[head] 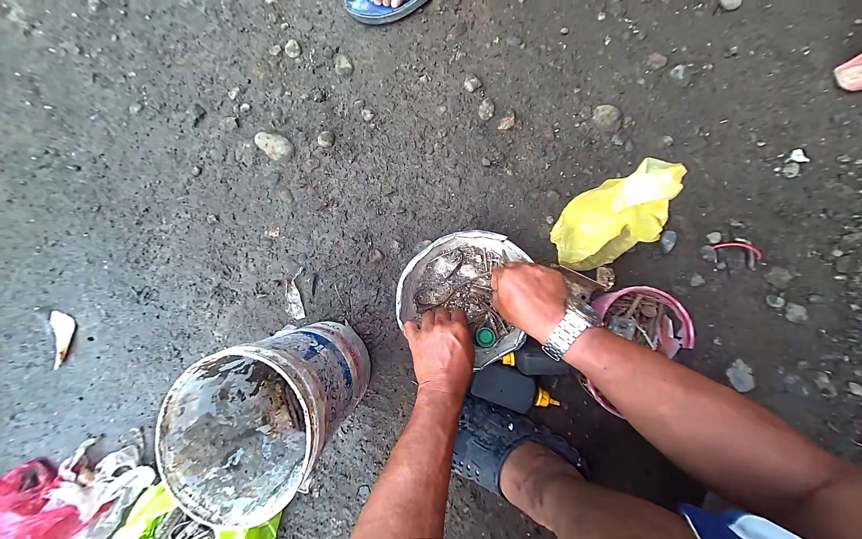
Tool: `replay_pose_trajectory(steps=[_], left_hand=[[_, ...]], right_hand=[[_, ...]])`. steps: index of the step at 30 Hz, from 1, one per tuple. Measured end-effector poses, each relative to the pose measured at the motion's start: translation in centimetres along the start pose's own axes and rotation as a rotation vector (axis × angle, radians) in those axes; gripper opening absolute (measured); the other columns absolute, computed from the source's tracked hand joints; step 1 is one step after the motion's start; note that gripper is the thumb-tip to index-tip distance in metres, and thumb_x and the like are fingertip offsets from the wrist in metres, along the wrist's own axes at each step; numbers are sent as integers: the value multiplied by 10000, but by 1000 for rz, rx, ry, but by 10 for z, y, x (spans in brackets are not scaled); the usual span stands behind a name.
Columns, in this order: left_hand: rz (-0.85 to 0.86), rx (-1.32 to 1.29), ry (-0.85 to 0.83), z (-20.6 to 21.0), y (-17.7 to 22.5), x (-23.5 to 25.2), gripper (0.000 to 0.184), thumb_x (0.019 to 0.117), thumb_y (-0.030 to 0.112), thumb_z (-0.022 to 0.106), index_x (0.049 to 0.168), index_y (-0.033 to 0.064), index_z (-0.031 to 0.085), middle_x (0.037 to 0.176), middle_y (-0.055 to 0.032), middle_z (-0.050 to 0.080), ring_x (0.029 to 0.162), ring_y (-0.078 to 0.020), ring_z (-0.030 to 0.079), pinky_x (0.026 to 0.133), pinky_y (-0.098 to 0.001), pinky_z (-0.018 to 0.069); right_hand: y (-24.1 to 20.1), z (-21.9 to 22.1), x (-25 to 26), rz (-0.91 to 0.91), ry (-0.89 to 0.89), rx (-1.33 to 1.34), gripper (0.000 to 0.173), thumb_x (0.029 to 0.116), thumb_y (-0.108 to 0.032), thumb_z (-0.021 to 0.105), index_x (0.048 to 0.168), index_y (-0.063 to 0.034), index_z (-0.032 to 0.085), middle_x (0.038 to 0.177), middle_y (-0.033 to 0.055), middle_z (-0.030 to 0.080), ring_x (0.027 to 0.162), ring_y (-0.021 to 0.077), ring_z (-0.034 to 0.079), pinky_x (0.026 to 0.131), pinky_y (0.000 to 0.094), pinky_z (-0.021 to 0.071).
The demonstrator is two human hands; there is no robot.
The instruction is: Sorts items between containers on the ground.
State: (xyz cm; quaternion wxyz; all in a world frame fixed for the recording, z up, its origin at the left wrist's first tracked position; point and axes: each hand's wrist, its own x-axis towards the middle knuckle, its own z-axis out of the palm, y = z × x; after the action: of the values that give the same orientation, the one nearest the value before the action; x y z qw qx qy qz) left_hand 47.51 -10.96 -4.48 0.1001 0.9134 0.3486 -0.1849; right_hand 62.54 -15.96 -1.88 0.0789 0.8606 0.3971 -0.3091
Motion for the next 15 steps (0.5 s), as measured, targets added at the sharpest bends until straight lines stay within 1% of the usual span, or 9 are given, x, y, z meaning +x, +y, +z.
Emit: replay_pose_trajectory(steps=[2, 4, 6, 8, 9, 10, 12, 13, 15], left_hand=[[-28, -22, -83, -3, 0, 1, 217, 991, 272, 557, 1057, 159, 730, 1109, -51, 731, 1093, -267, 661, 911, -522, 466], [-73, -174, -109, -15, -5, -1, 246, 1001, 295, 542, 1094, 156, 721, 1163, -53, 719, 1162, -260, 639, 953, -511, 482], [-129, -500, -57, -31, -11, -9, 189, 998, 271, 609, 1073, 140, 723, 1022, -44, 727, 1014, -224, 690, 895, -483, 564], [-202, -916, -21, -41, -16, -18, 121, 995, 217, 662, 1087, 141, 679, 884, 7, 716, 791, -141, 696, 739, -392, 593], [-230, -1187, -13, -41, -17, -22, 145, 986, 147, 673, 1126, 113, 660, 881, -9, 729, 762, -137, 701, 714, -351, 596], [-257, -1485, -13, -42, -16, -25, 217, 979, 58, 657, 1195, 58, 637, 904, -76, 738, 775, -178, 710, 729, -348, 601], [-306, -1945, -41, -44, -13, -31, 361, 998, -26, 570, 1356, 17, 586, 958, -175, 700, 799, -225, 691, 771, -366, 601], [-330, -2077, -58, -47, -12, -33, 360, 1015, -23, 535, 1368, 20, 593, 974, -183, 684, 808, -226, 683, 787, -372, 600], [-355, -2212, -76, -51, -10, -37, 290, 1040, 7, 485, 1285, 7, 638, 980, -178, 680, 812, -220, 683, 803, -381, 601]], right_hand=[[4, -4, -5, 1, 5, 37, 192, 922, -281, 642, 946, -110, 725, 1019, 118, 722, 971, 336, 709, 745, 569, 573], [12, -12, -12, 6, 14, 158, 192, 872, -365, 675, 926, -190, 736, 931, 52, 726, 900, 280, 708, 721, 562, 556], [25, -20, -19, 1, -32, 419, 146, 851, -376, 707, 889, -242, 751, 806, -7, 717, 792, 206, 689, 686, 532, 539], [37, -19, -25, -47, -108, 802, 76, 874, -264, 728, 857, -193, 751, 746, -9, 687, 695, 156, 635, 624, 448, 507], [39, -17, -28, -78, -151, 988, 74, 898, -200, 719, 848, -152, 746, 733, 3, 670, 646, 137, 586, 580, 378, 466], [41, -14, -30, -93, -214, 1150, 89, 919, -161, 697, 856, -119, 743, 719, 6, 639, 592, 108, 510, 537, 304, 402], [43, -8, -31, -90, -360, 1392, 94, 922, -141, 646, 866, -98, 709, 629, -33, 500, 513, 47, 405, 493, 213, 350], [43, -6, -32, -82, -418, 1483, 90, 924, -137, 637, 863, -99, 691, 597, -51, 451, 491, 30, 389, 479, 191, 352], [40, -5, -35, -65, -484, 1573, 80, 927, -129, 628, 862, -105, 669, 589, -63, 432, 484, 19, 392, 475, 175, 368]])
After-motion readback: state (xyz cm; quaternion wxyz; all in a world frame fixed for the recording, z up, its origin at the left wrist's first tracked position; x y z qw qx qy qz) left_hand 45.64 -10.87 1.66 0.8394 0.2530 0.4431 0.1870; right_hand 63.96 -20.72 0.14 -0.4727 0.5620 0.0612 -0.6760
